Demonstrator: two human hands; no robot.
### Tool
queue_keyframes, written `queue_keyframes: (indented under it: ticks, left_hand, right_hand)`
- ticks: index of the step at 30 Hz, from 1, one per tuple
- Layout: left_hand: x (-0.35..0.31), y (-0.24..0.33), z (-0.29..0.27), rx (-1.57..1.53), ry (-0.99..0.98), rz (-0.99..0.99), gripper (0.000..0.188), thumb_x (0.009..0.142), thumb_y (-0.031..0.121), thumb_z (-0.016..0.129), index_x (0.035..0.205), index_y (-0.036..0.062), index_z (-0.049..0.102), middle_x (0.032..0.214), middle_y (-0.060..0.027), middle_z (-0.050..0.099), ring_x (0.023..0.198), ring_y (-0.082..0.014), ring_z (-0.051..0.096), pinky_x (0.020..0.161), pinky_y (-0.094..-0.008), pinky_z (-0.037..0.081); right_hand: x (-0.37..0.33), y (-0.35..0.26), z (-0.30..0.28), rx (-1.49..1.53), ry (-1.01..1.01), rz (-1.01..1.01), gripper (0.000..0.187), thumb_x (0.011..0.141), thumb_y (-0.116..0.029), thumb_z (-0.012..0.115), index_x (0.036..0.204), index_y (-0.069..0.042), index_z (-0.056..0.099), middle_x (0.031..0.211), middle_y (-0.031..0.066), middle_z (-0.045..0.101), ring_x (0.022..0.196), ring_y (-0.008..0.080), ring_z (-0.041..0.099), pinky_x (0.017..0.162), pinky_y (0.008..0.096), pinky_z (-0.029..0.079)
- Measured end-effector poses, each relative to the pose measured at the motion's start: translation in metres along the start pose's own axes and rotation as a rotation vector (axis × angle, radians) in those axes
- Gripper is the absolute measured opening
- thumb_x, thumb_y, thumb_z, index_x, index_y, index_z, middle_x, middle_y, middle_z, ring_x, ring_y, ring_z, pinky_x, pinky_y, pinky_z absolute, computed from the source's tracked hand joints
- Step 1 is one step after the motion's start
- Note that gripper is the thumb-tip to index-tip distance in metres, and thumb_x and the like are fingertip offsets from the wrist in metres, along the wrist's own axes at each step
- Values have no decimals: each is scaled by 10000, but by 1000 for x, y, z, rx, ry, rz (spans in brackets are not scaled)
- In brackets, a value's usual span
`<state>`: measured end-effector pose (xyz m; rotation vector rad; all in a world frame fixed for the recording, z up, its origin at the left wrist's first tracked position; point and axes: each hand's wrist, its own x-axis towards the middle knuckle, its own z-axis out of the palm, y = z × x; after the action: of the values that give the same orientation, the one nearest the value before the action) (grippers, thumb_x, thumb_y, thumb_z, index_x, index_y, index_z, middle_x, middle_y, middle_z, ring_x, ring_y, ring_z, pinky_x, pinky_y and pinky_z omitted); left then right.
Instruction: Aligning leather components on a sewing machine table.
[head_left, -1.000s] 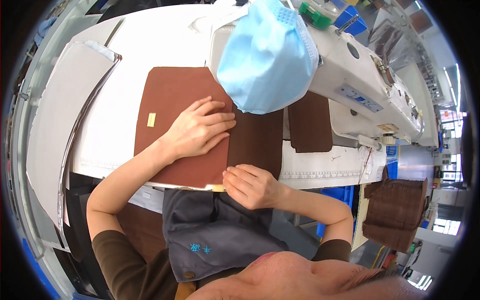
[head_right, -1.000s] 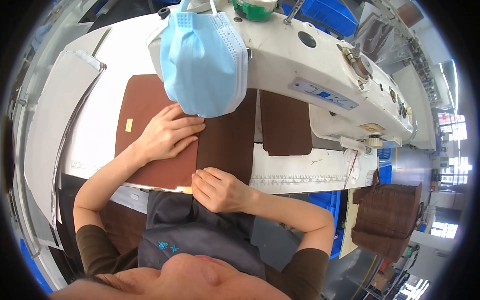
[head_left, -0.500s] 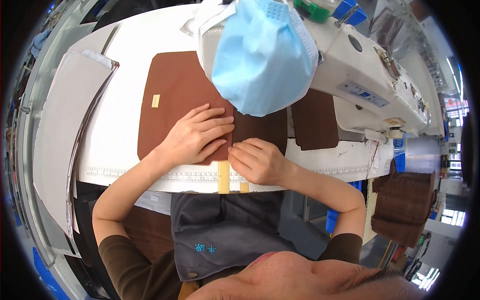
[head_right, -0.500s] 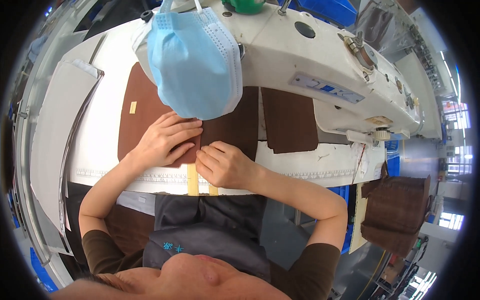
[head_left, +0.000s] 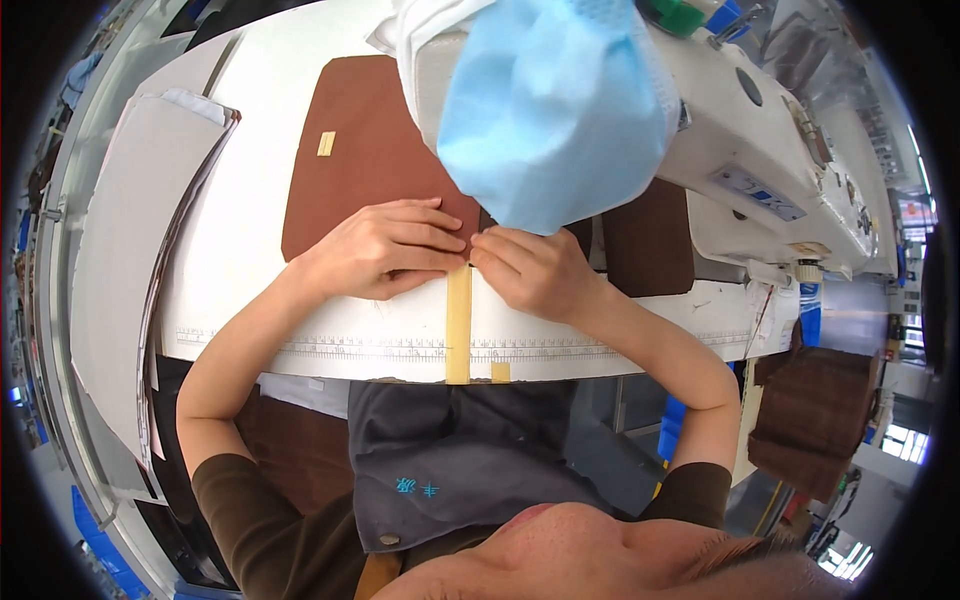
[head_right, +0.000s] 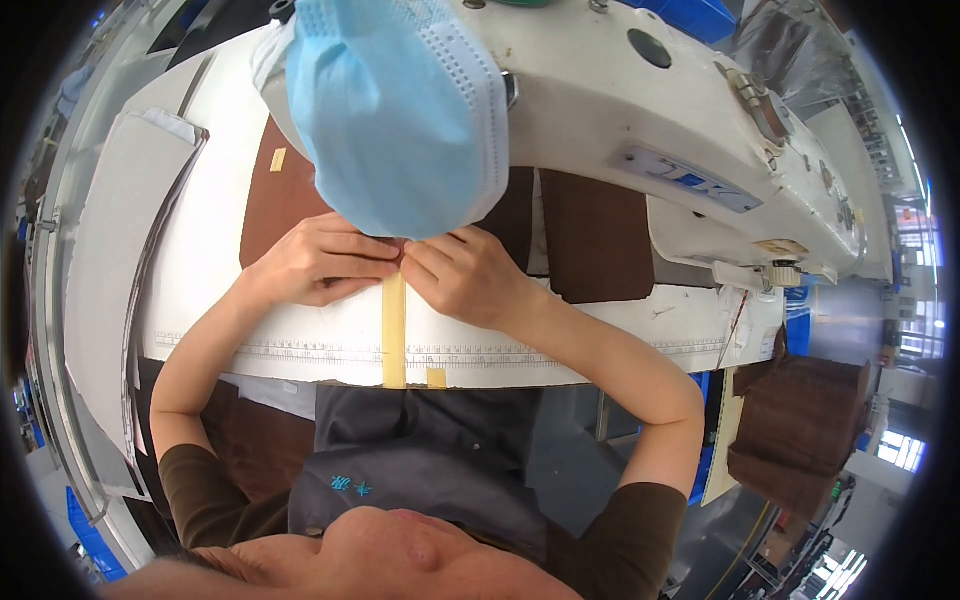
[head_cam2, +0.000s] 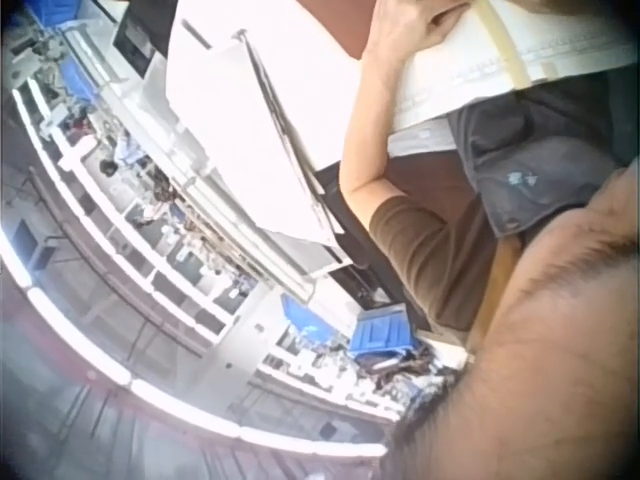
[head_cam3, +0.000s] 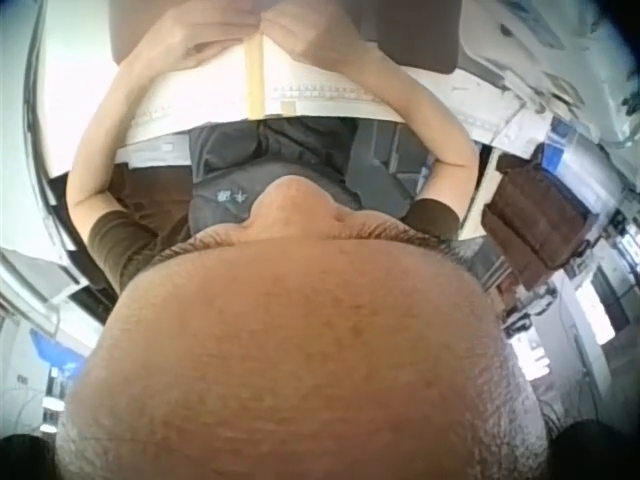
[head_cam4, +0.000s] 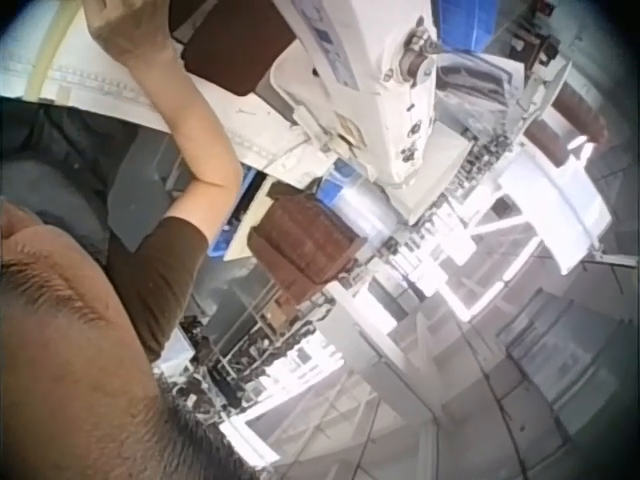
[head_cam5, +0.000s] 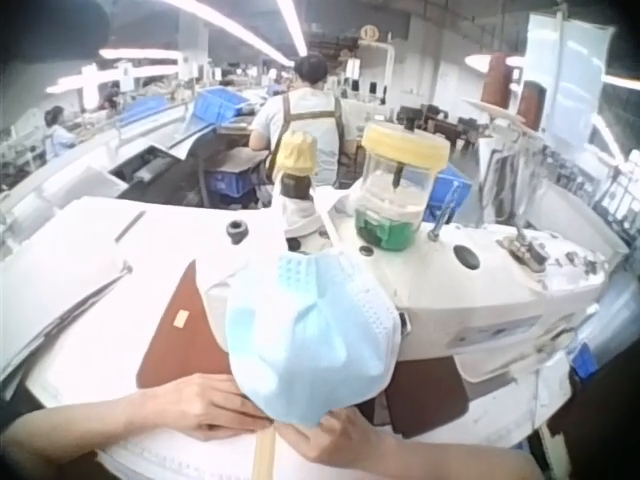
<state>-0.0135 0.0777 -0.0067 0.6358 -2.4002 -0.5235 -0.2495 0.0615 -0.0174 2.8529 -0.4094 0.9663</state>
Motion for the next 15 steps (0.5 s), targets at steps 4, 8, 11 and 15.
queue_keyframes:
  ticks: [4,8,11,15]
  left_hand:
    - [5,-7,-5,55,19,17,189,732,63,727,920,60,736,985,-86,692,1002,-253,638,977,-419,483]
    - [11,-15,-12,94,22,35,185,726,71,726,910,62,738,983,-70,688,1005,-244,629,938,-394,508]
    - [18,-19,-18,143,17,32,190,719,66,722,908,63,739,971,-57,685,988,-245,628,861,-373,538]
    - [23,-26,-20,161,42,27,195,713,55,707,905,68,741,962,-37,684,938,-232,632,760,-350,552]
  right_hand:
    - [-2,3,4,-21,-34,73,66,701,-52,686,762,-37,667,838,60,675,791,201,658,627,283,519]
    - [4,12,7,-88,0,92,100,712,-32,693,812,-35,688,884,72,672,852,226,647,708,337,525]
    - [2,18,8,-122,-23,84,155,727,-45,704,881,-34,693,925,80,664,868,246,641,752,366,525]
    - [3,18,0,-143,-149,123,232,759,-117,721,977,-46,685,971,86,653,872,258,638,777,376,524]
